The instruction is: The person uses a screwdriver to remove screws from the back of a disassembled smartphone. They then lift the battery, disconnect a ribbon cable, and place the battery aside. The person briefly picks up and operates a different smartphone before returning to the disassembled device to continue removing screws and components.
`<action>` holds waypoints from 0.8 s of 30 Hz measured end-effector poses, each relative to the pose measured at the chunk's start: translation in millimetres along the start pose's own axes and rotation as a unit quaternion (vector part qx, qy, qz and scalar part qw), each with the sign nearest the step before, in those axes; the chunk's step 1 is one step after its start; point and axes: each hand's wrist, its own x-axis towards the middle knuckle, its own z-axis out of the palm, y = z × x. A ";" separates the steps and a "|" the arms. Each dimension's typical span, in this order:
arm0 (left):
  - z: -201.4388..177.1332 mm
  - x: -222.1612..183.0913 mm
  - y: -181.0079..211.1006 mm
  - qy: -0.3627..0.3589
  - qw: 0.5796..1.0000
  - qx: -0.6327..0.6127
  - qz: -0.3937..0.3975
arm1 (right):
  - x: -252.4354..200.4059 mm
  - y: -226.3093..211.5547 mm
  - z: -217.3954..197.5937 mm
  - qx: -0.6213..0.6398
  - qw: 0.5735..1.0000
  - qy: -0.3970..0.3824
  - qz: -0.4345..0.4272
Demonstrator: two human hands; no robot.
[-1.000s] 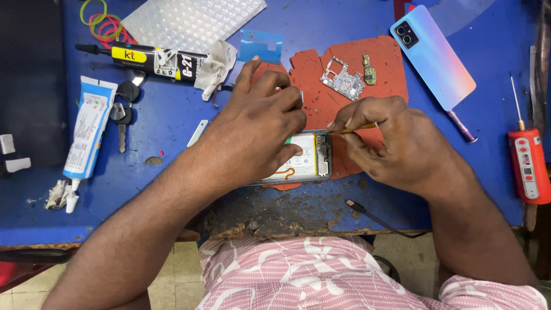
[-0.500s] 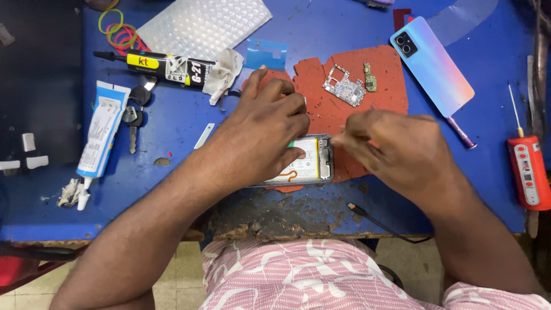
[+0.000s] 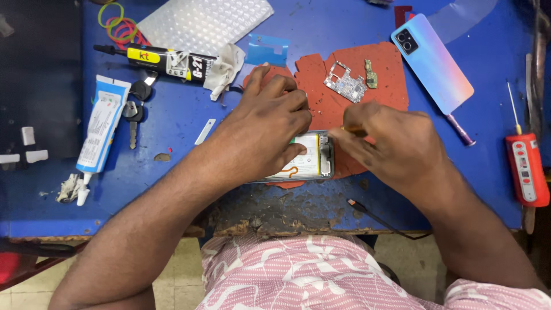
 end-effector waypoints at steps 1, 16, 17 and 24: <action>0.5 0.2 0.6 0.002 1.000 0.004 0.002 | -0.8 0.3 -0.4 0.042 0.999 -0.008 -0.007; 2.1 0.3 1.0 0.015 1.000 0.006 0.012 | -0.2 2.4 -3.6 0.046 0.999 -0.019 0.006; 1.4 1.8 1.1 0.013 1.000 0.010 0.013 | 0.3 1.8 -3.4 0.068 0.998 -0.014 -0.015; 0.2 -0.4 4.0 0.019 1.000 -0.004 0.006 | 3.5 -2.8 3.0 0.038 0.999 0.008 -0.032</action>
